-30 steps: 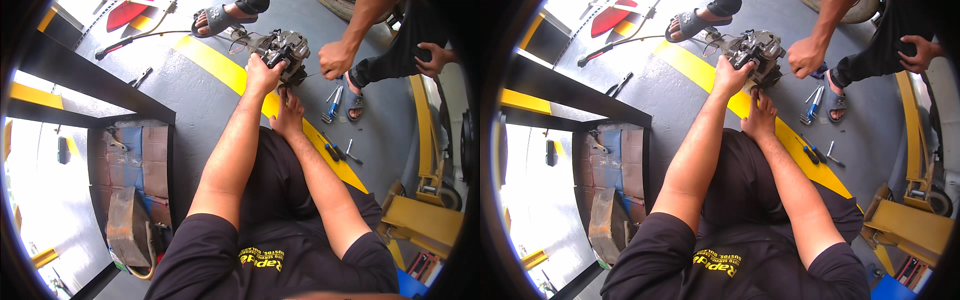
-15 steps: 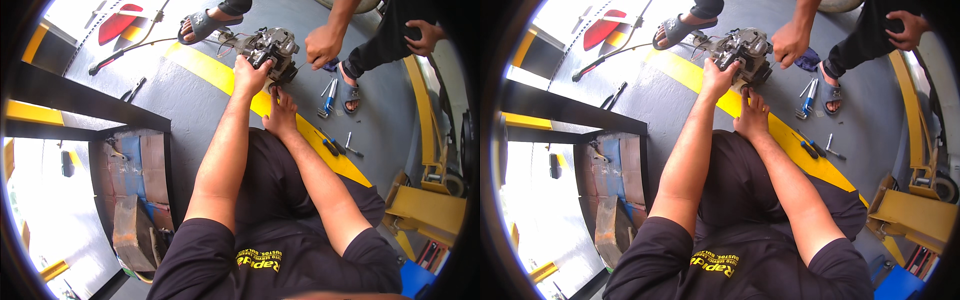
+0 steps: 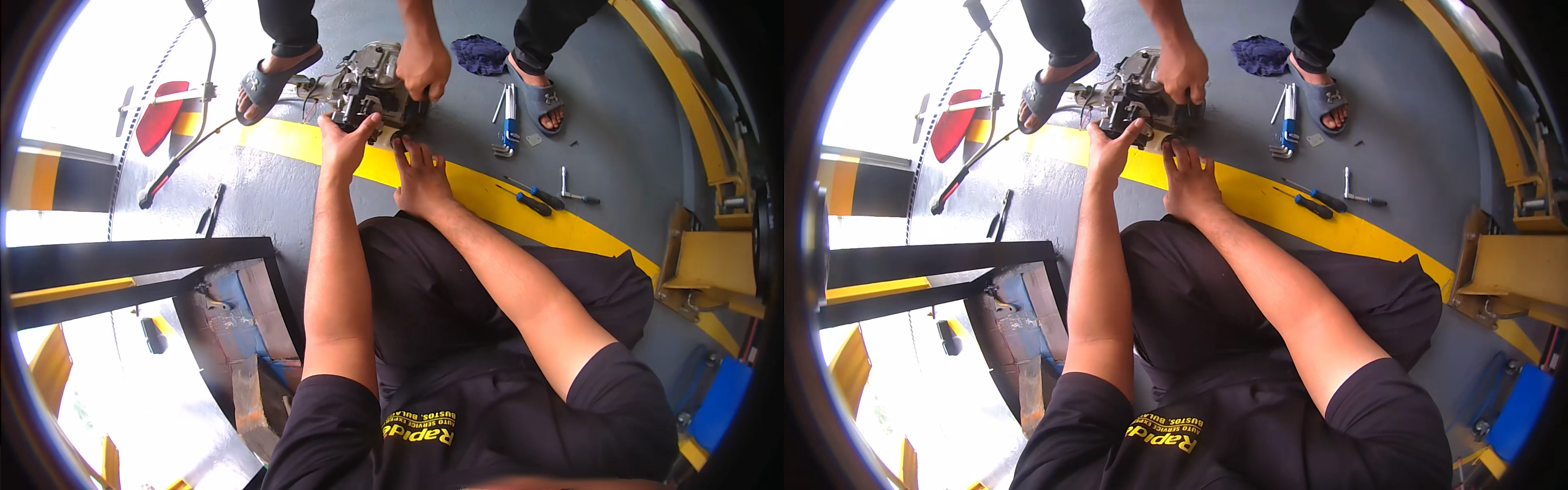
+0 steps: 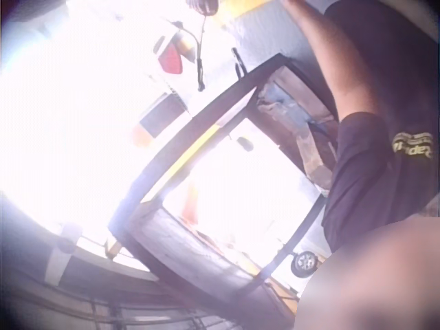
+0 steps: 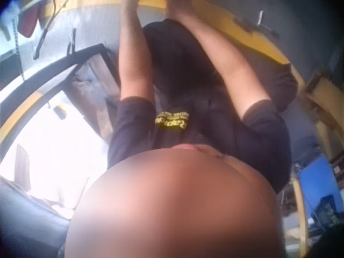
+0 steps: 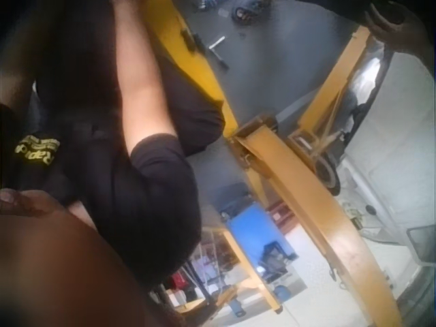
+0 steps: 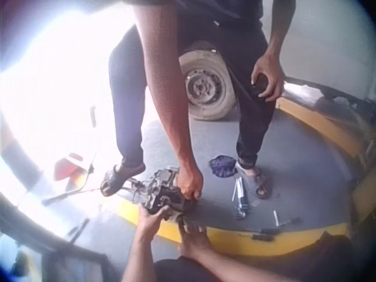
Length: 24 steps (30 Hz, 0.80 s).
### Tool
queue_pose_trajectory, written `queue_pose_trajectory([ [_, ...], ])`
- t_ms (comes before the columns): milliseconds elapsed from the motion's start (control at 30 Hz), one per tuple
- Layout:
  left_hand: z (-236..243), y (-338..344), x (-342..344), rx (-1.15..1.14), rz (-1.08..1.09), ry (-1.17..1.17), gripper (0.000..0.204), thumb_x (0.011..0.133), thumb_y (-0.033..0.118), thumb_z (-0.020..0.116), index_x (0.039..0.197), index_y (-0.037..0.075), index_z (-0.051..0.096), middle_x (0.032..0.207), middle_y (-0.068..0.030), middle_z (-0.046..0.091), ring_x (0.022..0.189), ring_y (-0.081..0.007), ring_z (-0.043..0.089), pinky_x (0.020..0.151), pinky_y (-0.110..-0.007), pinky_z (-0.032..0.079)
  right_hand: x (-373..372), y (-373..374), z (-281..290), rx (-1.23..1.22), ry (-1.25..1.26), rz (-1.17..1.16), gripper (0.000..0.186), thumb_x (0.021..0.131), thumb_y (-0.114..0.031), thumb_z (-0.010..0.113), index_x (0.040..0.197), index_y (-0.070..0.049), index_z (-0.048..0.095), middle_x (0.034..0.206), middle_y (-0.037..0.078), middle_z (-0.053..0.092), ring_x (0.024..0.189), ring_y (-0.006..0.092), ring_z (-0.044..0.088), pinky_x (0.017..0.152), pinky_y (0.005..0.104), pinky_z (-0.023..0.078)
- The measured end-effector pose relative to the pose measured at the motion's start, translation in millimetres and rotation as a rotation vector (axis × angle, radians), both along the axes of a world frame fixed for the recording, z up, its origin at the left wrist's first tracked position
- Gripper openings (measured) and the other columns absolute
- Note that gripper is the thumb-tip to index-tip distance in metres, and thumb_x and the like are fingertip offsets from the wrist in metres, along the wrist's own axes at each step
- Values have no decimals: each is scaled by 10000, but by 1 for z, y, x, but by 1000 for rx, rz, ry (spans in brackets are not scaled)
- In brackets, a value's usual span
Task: The person sits on the floor and uses a screwdriver to adjust and tighten components on a small engine. They repeatedly reposition the engine and use their hands to manipulate various parts while another person stands nearby.
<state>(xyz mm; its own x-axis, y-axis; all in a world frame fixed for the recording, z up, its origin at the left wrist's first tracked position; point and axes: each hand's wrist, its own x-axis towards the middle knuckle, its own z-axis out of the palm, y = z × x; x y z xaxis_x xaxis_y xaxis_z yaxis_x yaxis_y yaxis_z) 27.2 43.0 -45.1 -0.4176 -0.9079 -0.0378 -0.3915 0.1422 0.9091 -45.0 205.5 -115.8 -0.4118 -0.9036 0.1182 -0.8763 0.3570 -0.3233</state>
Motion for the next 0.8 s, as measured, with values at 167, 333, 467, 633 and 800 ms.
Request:
queue_pose_trajectory([
  [167, -13, -12, 5, 282, -1, 381, 537, 980, 364, 745, 1326, 22, 517, 1227, -98, 662, 1144, -190, 611, 1034, -353, 440, -5, -2, 0, -63, 11, -16, 845, 824, -185, 695, 1593, -2, 395, 1616, 166, 390, 1466, 304, 398, 1140, 565, 356],
  [333, -33, -27, 24, 526, -18, 675, 356, 1035, 216, 563, 1345, 45, 603, 1335, -64, 624, 1240, -191, 567, 1094, -390, 388, -6, -3, 0, -35, -7, -24, 858, 832, -186, 690, 1611, -24, 370, 1624, 161, 378, 1476, 304, 390, 1157, 563, 343],
  [467, -44, -33, 24, 282, -107, 486, 483, 972, -52, 614, 1452, -9, 581, 1273, -99, 703, 1110, -167, 654, 975, -295, 498, -5, -5, -3, -30, 13, -27, 936, 809, -232, 756, 1631, -68, 340, 1623, 146, 381, 1491, 308, 374, 1162, 561, 343],
  [633, -44, -33, 16, 212, 35, 413, 412, 960, -43, 716, 1367, -39, 656, 1098, -99, 774, 947, -148, 709, 847, -282, 552, -5, -5, 0, -16, 9, -26, 906, 818, -227, 741, 1620, -65, 351, 1618, 135, 386, 1493, 294, 378, 1165, 569, 350],
  [800, -41, -30, 15, 144, -4, 355, 471, 909, -49, 753, 1370, -23, 657, 1134, -112, 773, 1006, -167, 711, 876, -293, 553, -5, -5, 12, -2, -22, -41, 803, 839, -233, 731, 1555, -53, 414, 1579, 140, 417, 1480, 295, 396, 1149, 565, 370],
])
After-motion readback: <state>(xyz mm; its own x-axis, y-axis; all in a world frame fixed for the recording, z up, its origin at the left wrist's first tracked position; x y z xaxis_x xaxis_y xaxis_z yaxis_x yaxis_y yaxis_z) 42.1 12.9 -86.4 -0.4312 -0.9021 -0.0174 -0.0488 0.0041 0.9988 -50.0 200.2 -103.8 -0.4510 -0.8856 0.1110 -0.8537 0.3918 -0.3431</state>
